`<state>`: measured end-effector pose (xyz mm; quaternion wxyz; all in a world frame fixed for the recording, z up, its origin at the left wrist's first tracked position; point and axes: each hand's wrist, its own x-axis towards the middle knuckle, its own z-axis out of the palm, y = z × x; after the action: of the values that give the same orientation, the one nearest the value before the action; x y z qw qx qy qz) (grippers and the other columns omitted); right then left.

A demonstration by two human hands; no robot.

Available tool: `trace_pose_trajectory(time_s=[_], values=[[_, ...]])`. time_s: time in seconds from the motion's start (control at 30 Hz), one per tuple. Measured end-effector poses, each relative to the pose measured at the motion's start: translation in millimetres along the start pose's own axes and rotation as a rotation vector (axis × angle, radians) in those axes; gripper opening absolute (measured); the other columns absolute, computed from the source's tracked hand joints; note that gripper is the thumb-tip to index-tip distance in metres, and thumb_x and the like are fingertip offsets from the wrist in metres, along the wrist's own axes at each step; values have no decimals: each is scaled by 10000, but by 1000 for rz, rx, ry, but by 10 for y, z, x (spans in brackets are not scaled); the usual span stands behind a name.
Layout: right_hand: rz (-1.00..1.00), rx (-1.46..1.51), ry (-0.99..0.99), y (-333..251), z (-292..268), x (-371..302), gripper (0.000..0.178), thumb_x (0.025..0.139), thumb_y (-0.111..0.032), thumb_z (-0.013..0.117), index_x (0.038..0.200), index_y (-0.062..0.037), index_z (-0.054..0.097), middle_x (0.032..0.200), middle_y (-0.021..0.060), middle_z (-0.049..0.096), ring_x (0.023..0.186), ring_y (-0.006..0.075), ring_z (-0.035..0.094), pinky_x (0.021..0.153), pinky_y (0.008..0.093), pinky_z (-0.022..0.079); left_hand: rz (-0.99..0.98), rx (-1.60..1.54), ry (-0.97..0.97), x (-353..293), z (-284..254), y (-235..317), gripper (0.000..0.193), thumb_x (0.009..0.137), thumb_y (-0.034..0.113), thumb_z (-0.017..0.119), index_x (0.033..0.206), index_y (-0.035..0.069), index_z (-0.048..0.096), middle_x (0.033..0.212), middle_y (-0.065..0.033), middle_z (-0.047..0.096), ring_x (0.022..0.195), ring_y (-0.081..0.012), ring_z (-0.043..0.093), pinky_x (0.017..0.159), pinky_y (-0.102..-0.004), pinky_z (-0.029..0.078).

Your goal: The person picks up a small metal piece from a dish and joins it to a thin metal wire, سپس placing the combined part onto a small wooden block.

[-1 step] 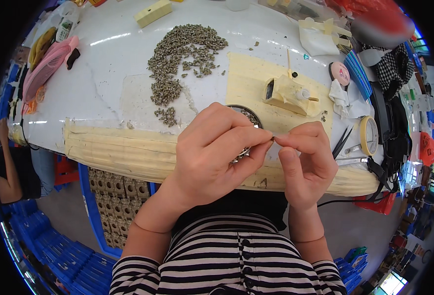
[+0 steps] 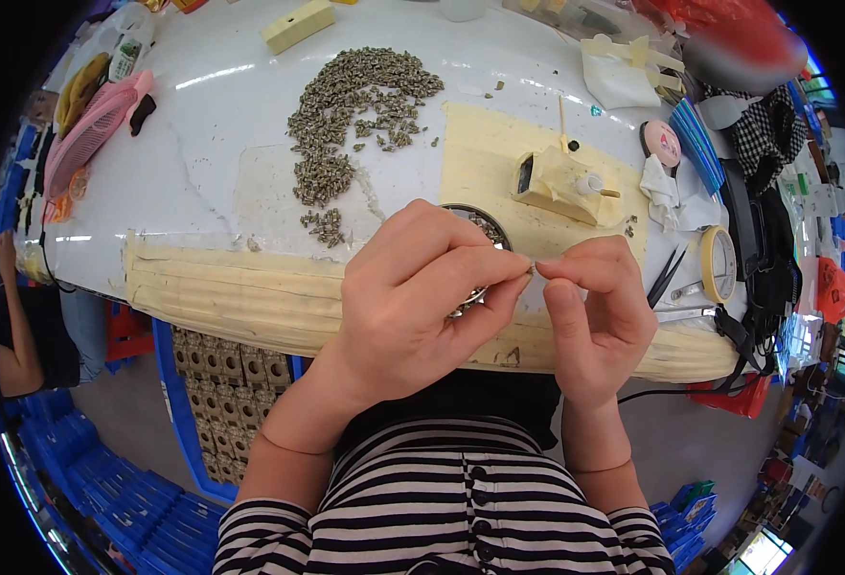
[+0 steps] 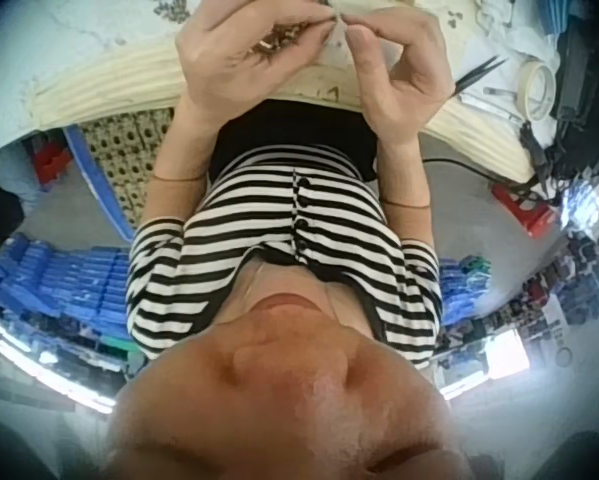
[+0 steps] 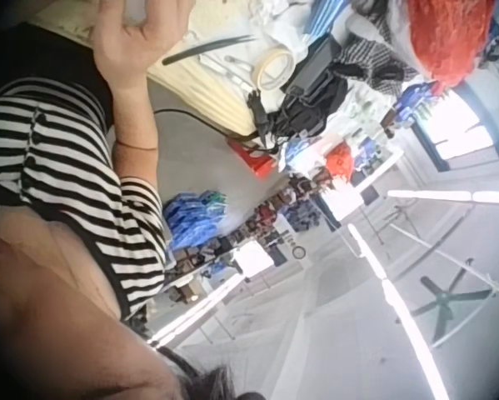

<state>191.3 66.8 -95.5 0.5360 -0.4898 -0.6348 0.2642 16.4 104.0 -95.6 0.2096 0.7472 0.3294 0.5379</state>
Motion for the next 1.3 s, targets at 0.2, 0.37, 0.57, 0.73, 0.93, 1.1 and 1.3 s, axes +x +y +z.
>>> trace_pose_trajectory(time_s=[0.2, 0.37, 0.57, 0.73, 0.93, 1.1, 1.3], values=[[66, 93, -89, -5, 14, 27, 144, 823, -81, 762, 935, -6, 711, 897, 82, 653, 840, 199, 577, 760, 293, 464, 42, -34, -36, 0, -28, -17, 296, 646, -56, 807, 923, 34, 753, 784, -38, 628, 698, -169, 585, 580, -271, 455], [127, 163, -91, -31, 30, 43, 146, 835, -87, 753, 932, 4, 694, 894, 82, 655, 864, 199, 575, 776, 294, 460, 42, -31, -36, -3, -23, -10, 303, 644, -30, 810, 930, 50, 750, 783, -31, 615, 691, -181, 577, 589, -283, 458], [155, 215, -134, -10, -7, 30, 142, 833, -84, 758, 907, 4, 675, 886, 80, 653, 851, 194, 564, 776, 293, 454, 69, -33, -67, -2, -37, -15, 339, 629, -25, 819, 952, 66, 773, 793, -23, 619, 698, -169, 577, 591, -272, 459], [130, 190, -62, -5, 6, 11, 145, 810, -69, 772, 894, 2, 677, 875, 79, 641, 835, 191, 558, 763, 293, 449, 51, -26, -44, -7, -28, -9, 317, 632, -39, 817, 930, 53, 763, 791, -27, 620, 695, -171, 579, 584, -274, 456], [0, 105, -16, -10, -20, -3, 158, 786, -38, 779, 927, -3, 718, 886, 80, 640, 832, 185, 561, 739, 279, 442, 11, 1, -2, -3, -4, -2, 274, 648, -55, 811, 899, 33, 745, 786, -42, 625, 691, -172, 586, 575, -272, 451], [5, 37, -18, -9, 8, 11, 130, 815, -30, 754, 939, -2, 728, 884, 81, 641, 826, 180, 563, 732, 272, 443, 22, -6, 8, -6, -3, -17, 274, 644, -55, 811, 895, 32, 747, 784, -43, 626, 688, -169, 584, 574, -273, 449], [111, 115, -33, -25, 14, 15, 61, 844, -23, 729, 883, 7, 694, 870, 80, 637, 805, 171, 563, 724, 268, 444, 47, -33, -9, -2, 7, -6, 283, 638, -37, 803, 894, 42, 712, 770, -42, 606, 690, -213, 589, 589, -309, 469]])
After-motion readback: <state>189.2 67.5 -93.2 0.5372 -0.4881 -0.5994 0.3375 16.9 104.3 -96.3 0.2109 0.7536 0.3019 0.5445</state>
